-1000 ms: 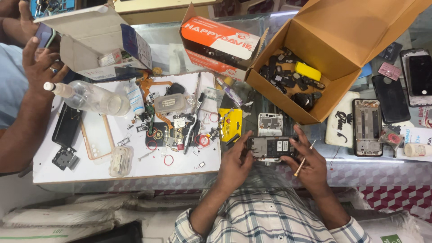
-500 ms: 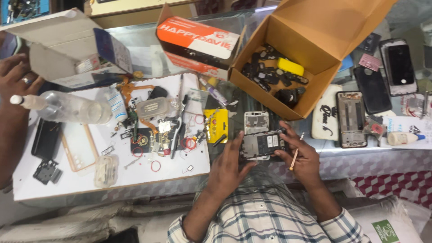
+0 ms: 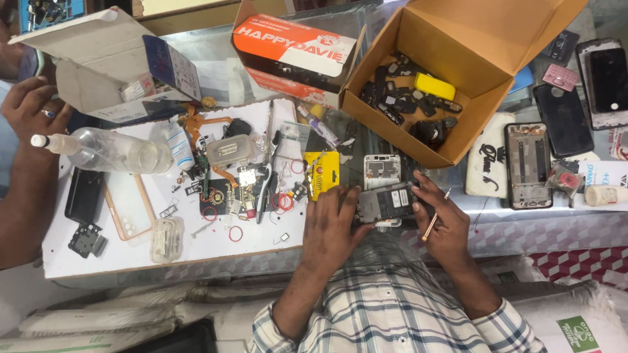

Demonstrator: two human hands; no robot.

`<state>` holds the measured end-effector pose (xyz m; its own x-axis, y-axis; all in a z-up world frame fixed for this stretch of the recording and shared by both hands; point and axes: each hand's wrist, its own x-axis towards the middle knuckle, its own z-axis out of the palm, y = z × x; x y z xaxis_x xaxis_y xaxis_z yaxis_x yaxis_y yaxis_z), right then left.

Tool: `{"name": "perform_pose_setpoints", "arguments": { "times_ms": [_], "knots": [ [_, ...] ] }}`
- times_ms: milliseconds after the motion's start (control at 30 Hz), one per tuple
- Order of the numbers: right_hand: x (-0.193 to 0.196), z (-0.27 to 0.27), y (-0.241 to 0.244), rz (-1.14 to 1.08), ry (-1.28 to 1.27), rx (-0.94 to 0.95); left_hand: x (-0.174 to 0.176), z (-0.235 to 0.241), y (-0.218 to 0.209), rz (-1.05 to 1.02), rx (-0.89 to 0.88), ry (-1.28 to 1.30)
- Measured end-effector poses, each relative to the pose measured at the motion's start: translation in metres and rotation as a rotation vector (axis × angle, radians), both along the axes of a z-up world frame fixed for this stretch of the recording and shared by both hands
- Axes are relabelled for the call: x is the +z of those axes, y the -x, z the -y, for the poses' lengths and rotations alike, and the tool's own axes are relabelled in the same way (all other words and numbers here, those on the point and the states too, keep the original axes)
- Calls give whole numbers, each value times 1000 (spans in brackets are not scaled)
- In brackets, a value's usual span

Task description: The person uses a screwdriver to remove screws from a disassembled mobile phone chassis, then uses a prying tool to detach a black internal component. The person holds the phone and component while working at a cluttered repair bench.

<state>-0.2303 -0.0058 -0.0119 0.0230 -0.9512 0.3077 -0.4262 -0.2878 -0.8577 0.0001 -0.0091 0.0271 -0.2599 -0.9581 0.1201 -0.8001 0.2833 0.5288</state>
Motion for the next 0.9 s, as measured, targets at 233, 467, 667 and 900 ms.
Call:
{"name": "perform_pose_setpoints", "arguments": {
  "times_ms": [233,467,667,900],
  "knots": [
    [5,-4,-2,-137,16,-65,0,5,1,89,30,27],
    [13,-14,31,-656,-209,-224,-4,-4,10,214,152,43],
    [10,-4,26,-801,-244,-227,-1,-6,3,121,124,140],
    [11,2,18,-825,-247,-230,1,-9,-58,63,413,262]
  ]
}}
